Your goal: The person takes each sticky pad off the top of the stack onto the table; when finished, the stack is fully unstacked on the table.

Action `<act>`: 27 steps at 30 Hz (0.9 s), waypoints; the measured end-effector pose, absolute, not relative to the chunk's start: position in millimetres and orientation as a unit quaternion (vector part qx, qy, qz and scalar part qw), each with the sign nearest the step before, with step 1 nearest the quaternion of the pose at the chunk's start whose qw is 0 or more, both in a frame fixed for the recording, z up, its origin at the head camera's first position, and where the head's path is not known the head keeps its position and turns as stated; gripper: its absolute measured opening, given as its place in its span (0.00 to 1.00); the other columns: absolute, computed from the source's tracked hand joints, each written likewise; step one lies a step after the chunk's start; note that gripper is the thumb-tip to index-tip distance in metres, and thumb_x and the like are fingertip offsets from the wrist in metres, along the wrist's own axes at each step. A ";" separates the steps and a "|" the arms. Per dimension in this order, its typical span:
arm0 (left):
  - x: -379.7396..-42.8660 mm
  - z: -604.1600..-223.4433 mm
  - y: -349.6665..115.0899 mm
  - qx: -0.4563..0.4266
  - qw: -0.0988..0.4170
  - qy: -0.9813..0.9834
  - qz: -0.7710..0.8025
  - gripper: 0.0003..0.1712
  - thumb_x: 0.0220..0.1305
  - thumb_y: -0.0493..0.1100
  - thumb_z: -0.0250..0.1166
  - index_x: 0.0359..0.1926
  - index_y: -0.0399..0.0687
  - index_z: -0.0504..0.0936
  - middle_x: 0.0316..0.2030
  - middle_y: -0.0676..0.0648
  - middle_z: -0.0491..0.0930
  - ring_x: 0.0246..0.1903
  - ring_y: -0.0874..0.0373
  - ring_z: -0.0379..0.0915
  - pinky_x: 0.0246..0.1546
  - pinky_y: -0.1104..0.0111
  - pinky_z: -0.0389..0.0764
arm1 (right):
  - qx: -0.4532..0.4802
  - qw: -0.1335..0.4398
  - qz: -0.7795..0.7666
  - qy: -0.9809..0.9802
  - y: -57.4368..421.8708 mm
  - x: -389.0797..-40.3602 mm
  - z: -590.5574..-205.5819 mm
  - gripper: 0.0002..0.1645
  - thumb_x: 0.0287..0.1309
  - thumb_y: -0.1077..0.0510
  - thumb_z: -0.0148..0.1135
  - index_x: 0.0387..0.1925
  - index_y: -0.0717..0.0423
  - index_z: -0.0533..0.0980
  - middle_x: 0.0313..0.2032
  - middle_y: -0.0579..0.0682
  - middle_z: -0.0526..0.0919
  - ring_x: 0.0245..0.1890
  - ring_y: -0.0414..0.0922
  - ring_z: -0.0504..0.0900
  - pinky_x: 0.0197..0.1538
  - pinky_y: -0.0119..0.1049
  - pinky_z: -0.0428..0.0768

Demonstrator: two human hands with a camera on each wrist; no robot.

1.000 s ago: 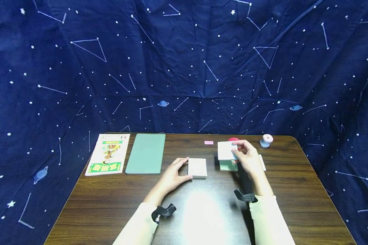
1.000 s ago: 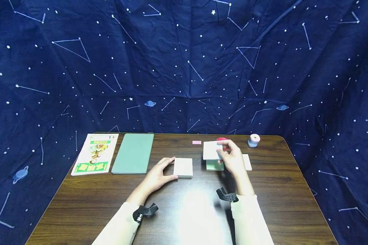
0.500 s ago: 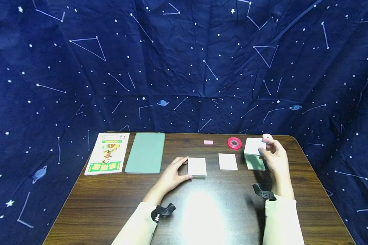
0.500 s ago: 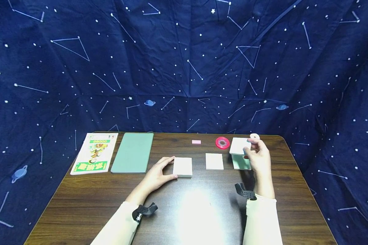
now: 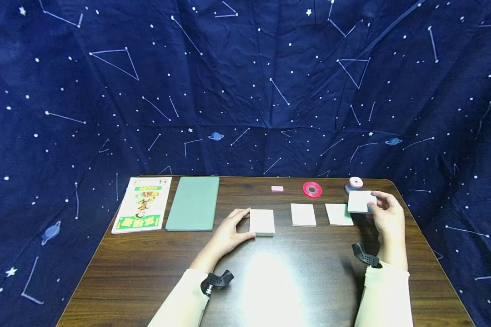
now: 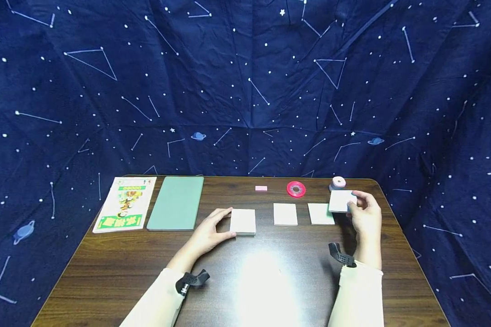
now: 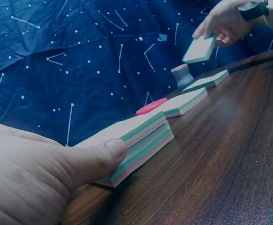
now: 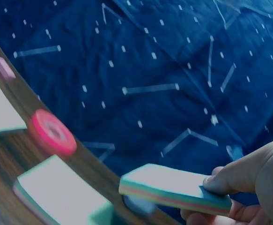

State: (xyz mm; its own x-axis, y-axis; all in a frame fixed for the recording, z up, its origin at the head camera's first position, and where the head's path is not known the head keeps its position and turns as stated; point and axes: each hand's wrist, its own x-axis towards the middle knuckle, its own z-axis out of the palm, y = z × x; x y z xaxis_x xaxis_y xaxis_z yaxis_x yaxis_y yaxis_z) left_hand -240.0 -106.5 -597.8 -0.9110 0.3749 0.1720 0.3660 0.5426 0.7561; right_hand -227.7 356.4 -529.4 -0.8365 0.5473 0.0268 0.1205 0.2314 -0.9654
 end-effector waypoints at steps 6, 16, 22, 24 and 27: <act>-238.8 -598.4 -106.3 0.209 0.005 0.881 0.425 0.49 0.62 0.48 0.82 0.79 0.40 0.72 0.69 0.45 0.80 0.73 0.46 0.75 0.78 0.48 0.72 | -0.276 0.172 0.527 -0.785 381.7 -216.5 -549.3 0.25 0.71 0.70 0.60 0.68 0.64 0.78 0.34 0.37 0.73 0.28 0.30 0.73 0.27 0.25 0.79; -239.8 -597.9 -106.5 0.206 0.012 0.880 0.427 0.49 0.62 0.48 0.83 0.80 0.41 0.71 0.69 0.46 0.80 0.73 0.48 0.75 0.79 0.50 0.70 | -0.257 0.113 0.419 -0.863 396.9 -214.4 -572.3 0.36 0.64 0.62 0.72 0.70 0.70 0.72 0.63 0.76 0.78 0.60 0.66 0.78 0.60 0.51 0.78; -239.8 -597.2 -105.9 0.208 0.007 0.880 0.427 0.49 0.62 0.48 0.83 0.79 0.41 0.72 0.69 0.47 0.80 0.73 0.48 0.75 0.79 0.48 0.71 | -0.258 0.105 0.396 -0.875 394.9 -216.4 -572.1 0.37 0.63 0.61 0.70 0.71 0.70 0.71 0.70 0.83 0.66 0.73 0.79 0.63 0.76 0.71 0.63; -239.6 -596.8 -105.7 0.209 0.005 0.879 0.428 0.49 0.62 0.48 0.83 0.79 0.41 0.72 0.69 0.46 0.80 0.73 0.48 0.75 0.78 0.48 0.71 | -0.264 0.099 0.385 -0.879 393.7 -216.0 -571.6 0.38 0.62 0.60 0.70 0.71 0.69 0.71 0.69 0.84 0.63 0.73 0.81 0.59 0.75 0.72 0.61; -239.0 -596.8 -105.8 0.209 0.003 0.879 0.428 0.49 0.62 0.48 0.83 0.79 0.40 0.72 0.69 0.45 0.80 0.73 0.47 0.75 0.78 0.47 0.72 | -0.269 0.095 0.373 -0.883 393.4 -215.4 -571.4 0.39 0.61 0.58 0.70 0.71 0.70 0.71 0.68 0.85 0.62 0.72 0.82 0.58 0.74 0.72 0.60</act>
